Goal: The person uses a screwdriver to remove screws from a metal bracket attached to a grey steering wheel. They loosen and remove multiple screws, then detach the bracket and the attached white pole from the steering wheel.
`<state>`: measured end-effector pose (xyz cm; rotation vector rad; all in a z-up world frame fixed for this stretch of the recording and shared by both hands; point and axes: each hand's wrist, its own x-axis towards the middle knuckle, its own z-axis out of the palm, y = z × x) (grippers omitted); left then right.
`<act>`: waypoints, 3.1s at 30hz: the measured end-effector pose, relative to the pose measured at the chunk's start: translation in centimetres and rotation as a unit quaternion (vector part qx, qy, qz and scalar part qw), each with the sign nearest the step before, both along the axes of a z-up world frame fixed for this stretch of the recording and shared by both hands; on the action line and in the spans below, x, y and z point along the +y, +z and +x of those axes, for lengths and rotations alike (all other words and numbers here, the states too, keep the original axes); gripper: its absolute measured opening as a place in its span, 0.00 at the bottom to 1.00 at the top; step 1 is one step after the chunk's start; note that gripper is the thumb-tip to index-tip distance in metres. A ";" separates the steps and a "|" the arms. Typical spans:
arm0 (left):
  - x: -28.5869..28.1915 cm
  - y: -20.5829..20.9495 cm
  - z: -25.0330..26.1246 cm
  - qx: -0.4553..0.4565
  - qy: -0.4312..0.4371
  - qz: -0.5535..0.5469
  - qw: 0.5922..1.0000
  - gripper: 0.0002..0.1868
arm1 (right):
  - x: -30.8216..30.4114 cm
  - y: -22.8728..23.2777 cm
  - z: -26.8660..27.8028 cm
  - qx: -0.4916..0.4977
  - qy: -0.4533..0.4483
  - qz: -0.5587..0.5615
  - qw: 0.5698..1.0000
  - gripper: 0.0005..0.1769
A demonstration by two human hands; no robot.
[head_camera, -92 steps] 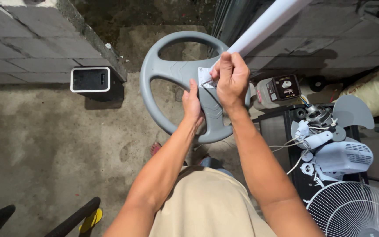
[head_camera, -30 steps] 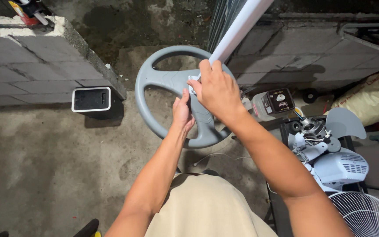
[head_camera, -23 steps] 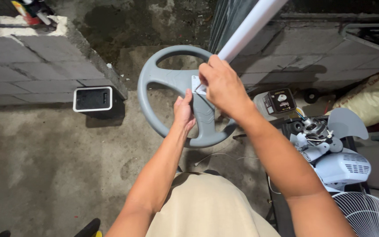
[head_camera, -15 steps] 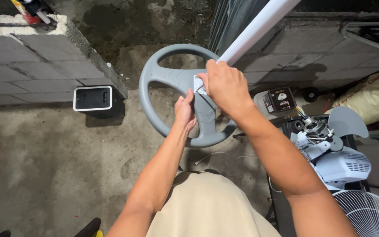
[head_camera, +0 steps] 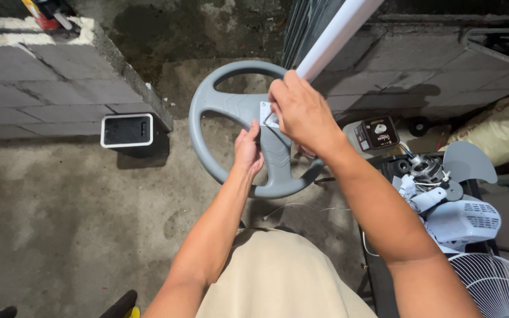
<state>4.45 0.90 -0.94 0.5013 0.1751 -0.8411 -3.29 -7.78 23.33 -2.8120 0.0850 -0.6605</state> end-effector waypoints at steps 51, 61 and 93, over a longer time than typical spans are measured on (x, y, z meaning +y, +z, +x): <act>3.3 -0.7 1.9 -0.011 -0.001 -0.030 1.000 0.11 | 3.8 0.1 2.0 0.070 0.001 -0.065 0.995 0.08; 3.1 -0.3 2.0 -0.019 0.010 -0.003 1.000 0.10 | 4.9 0.8 2.4 0.208 -0.133 -0.047 0.968 0.15; 3.9 0.4 2.0 -0.015 0.008 -0.012 1.000 0.10 | 5.8 1.1 1.0 0.052 -0.038 -0.005 0.998 0.24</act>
